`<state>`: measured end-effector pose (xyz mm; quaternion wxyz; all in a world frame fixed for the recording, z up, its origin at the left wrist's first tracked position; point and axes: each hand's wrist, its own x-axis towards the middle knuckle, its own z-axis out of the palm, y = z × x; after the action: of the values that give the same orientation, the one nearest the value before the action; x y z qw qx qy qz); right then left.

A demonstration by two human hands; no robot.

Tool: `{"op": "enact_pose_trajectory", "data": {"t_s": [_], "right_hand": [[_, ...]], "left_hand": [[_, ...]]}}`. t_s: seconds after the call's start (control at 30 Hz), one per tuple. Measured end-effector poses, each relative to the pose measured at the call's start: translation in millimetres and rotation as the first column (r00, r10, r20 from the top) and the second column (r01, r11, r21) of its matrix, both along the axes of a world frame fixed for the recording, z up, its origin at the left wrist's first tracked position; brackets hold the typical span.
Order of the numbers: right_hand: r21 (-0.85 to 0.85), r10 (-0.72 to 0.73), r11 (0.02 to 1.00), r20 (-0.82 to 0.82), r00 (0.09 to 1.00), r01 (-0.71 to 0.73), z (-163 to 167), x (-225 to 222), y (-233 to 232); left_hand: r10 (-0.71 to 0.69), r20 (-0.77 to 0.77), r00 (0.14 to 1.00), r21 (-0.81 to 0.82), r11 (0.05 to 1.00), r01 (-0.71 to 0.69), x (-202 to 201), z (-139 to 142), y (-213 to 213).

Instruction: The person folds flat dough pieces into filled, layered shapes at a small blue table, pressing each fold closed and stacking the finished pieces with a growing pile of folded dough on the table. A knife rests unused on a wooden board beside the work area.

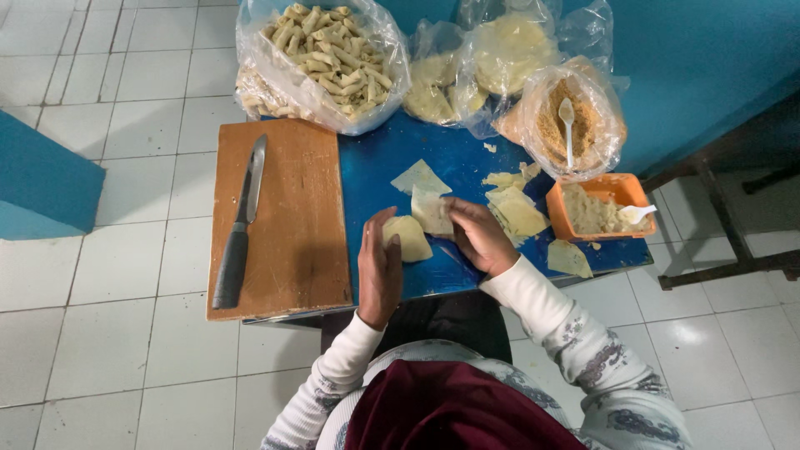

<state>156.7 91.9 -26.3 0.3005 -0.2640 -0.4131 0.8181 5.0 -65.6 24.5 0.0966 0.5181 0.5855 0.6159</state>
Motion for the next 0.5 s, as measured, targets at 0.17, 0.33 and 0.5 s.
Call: {"op": "enact_pose_trajectory", "data": {"t_s": [0.17,0.33,0.5], "right_hand": [[-0.106,0.02,0.994,0.059,0.998,-0.014,6.1,6.0,10.2],[0.11,0.033,0.992,0.181,0.983,-0.054,13.4,5.3,34.1],[0.121,0.028,0.991,0.193,0.981,-0.052,18.7,-0.6,45.8]], "left_hand": [[-0.005,0.179,0.984,-0.114,0.993,0.026,-0.5,-11.4,2.8],[-0.008,0.13,0.991,-0.059,0.998,0.016,-4.5,-29.2,6.0],[-0.009,0.087,0.996,-0.052,0.999,0.013,-7.3,-37.3,6.3]]}}
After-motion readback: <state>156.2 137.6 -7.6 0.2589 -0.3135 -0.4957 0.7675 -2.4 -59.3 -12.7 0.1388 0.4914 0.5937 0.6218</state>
